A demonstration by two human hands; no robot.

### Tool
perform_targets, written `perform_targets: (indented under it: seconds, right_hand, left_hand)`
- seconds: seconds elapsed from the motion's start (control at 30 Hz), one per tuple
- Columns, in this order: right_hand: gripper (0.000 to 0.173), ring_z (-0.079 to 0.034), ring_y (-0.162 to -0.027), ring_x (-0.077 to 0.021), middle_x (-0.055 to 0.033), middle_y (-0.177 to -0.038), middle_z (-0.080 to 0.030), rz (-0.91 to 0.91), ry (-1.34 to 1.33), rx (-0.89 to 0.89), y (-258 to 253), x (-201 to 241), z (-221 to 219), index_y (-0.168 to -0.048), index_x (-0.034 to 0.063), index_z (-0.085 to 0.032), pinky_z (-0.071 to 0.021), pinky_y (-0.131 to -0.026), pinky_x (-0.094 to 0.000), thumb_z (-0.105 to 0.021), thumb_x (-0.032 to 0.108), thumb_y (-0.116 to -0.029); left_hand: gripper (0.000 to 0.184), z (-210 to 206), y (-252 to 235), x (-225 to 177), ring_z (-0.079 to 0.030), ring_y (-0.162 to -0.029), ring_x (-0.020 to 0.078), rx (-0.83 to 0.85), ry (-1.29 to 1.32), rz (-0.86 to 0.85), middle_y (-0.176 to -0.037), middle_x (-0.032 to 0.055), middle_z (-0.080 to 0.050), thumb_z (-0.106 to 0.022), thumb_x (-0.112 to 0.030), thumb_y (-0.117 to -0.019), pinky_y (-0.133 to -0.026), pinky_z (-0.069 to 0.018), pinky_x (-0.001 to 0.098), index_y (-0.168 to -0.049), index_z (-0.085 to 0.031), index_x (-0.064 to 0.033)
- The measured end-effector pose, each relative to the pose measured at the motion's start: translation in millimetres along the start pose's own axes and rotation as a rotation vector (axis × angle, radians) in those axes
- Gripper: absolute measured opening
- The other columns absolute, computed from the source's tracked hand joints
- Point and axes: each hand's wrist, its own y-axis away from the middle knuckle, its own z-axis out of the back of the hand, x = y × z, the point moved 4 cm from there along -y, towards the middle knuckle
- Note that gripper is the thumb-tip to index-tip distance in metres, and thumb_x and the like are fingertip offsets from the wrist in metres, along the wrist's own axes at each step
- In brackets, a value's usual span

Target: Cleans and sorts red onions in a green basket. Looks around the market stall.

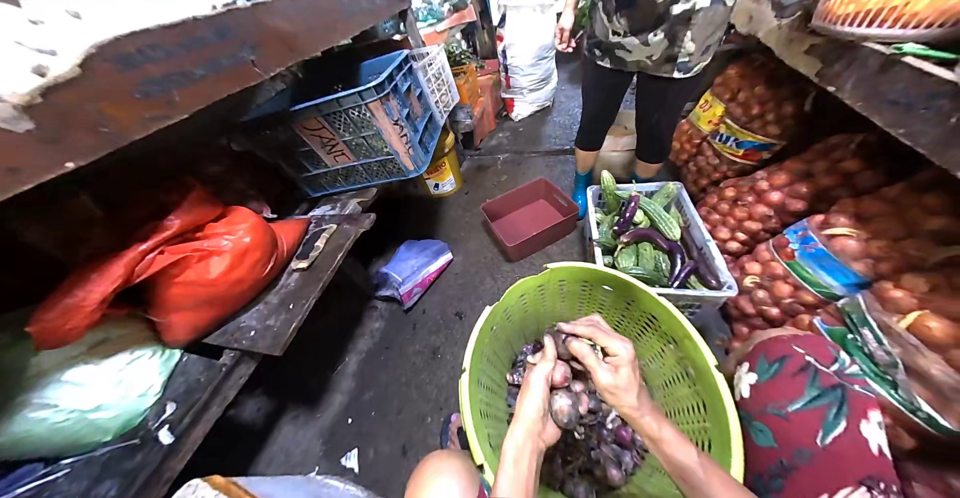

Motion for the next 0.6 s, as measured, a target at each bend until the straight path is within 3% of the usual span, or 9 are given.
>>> perform_targets:
  seconds: [0.1,0.2,0.27,0.33,0.4,0.43,0.47,0.53,0.6]
  right_hand:
    - [0.02,-0.065,-0.087,-0.0003,-0.0007,-0.087,-0.071,-0.079,0.123,-0.096,-1,-3,1,-0.086,0.0031,-0.075,-0.0522,-0.083,-0.0145,-0.06,0.014,-0.0945]
    - [0.024,-0.06,-0.068,0.0022,0.0054,-0.075,-0.065,-0.36,0.051,-0.075,-7,-6,2,-0.084,0.0073,-0.068,-0.05,-0.065,-0.0164,-0.052,0.014,-0.1006]
    - [0.03,-0.06,-0.064,-0.0019,0.0055,-0.07,-0.064,-0.504,-0.124,-0.106,-9,-10,5,-0.081,0.0088,-0.064,-0.051,-0.061,-0.0204,-0.047,0.014,-0.1048]
    - [0.025,-0.064,-0.067,-0.006,0.0019,-0.075,-0.07,-0.548,-0.218,-0.17,-9,-15,13,-0.079,0.0074,-0.066,-0.0551,-0.064,-0.0241,-0.055,0.012,-0.1012]
    - [0.005,-0.068,-0.076,-0.0116,-0.005,-0.094,-0.071,-0.513,-0.217,-0.165,-9,-16,23,-0.082,0.0033,-0.066,-0.0602,-0.068,-0.0284,-0.07,0.004,-0.0863]
    - [0.011,-0.069,-0.076,-0.0129,-0.007,-0.097,-0.072,-0.501,-0.23,-0.151,-10,-14,26,-0.09,0.0015,-0.066,-0.0609,-0.066,-0.0287,-0.072,-0.001,-0.0814]
    - [0.017,-0.07,-0.071,-0.0134,-0.0074,-0.093,-0.074,-0.492,-0.247,-0.14,-11,-10,29,-0.098,-0.0009,-0.066,-0.0612,-0.063,-0.0287,-0.071,-0.005,-0.0817]
    - [0.015,-0.069,-0.064,-0.0105,-0.0051,-0.085,-0.075,-0.464,-0.196,-0.071,-12,-1,32,-0.106,-0.0039,-0.068,-0.0604,-0.06,-0.0266,-0.061,0.001,-0.094]
    - [0.02,-0.07,-0.071,-0.0064,-0.003,-0.091,-0.075,-0.403,-0.017,0.053,-12,10,31,-0.106,-0.0015,-0.072,-0.0609,-0.066,-0.0242,-0.058,0.011,-0.0993]
  left_hand:
    - [0.042,0,-1,7,-0.061,-0.053,0.0103,0.037,-0.044,0.03,-0.062,-0.0017,-0.058,-0.028,-0.032,-0.1117,-0.051,-0.0547,0.0254,-0.091,-0.059,-0.0131]
    - [0.042,-3,0,10,-0.062,-0.053,0.0116,0.055,-0.047,0.057,-0.063,0.0004,-0.059,-0.027,-0.033,-0.1119,-0.05,-0.0553,0.026,-0.095,-0.059,-0.0112]
    - [0.051,-4,0,9,-0.062,-0.053,0.0119,0.067,-0.038,0.083,-0.067,0.0028,-0.062,-0.021,-0.04,-0.112,-0.048,-0.0537,0.025,-0.101,-0.061,-0.0097]
    - [0.065,-5,1,8,-0.061,-0.054,0.0133,0.062,-0.005,0.136,-0.07,0.0052,-0.063,-0.014,-0.052,-0.1096,-0.047,-0.0519,0.0252,-0.101,-0.062,-0.0088]
    - [0.073,-5,2,5,-0.06,-0.052,0.0139,0.047,0.052,0.17,-0.069,0.0059,-0.063,-0.011,-0.06,-0.1066,-0.045,-0.0505,0.0252,-0.096,-0.063,-0.0092]
    - [0.075,-4,2,4,-0.06,-0.051,0.0141,0.039,0.075,0.176,-0.068,0.006,-0.063,-0.011,-0.062,-0.1056,-0.044,-0.0501,0.0253,-0.094,-0.063,-0.0094]
    - [0.076,-4,2,3,-0.06,-0.051,0.0141,0.034,0.085,0.178,-0.068,0.0061,-0.063,-0.01,-0.063,-0.105,-0.044,-0.05,0.0253,-0.094,-0.063,-0.0095]
    - [0.075,-5,2,1,-0.06,-0.051,0.0142,0.01,0.074,0.167,-0.068,0.0063,-0.063,-0.011,-0.063,-0.1052,-0.043,-0.0503,0.0254,-0.094,-0.062,-0.0096]
    - [0.07,-4,1,0,-0.061,-0.051,0.0139,-0.032,0.027,0.125,-0.066,0.0053,-0.062,-0.013,-0.059,-0.1072,-0.044,-0.0515,0.0256,-0.093,-0.061,-0.0092]
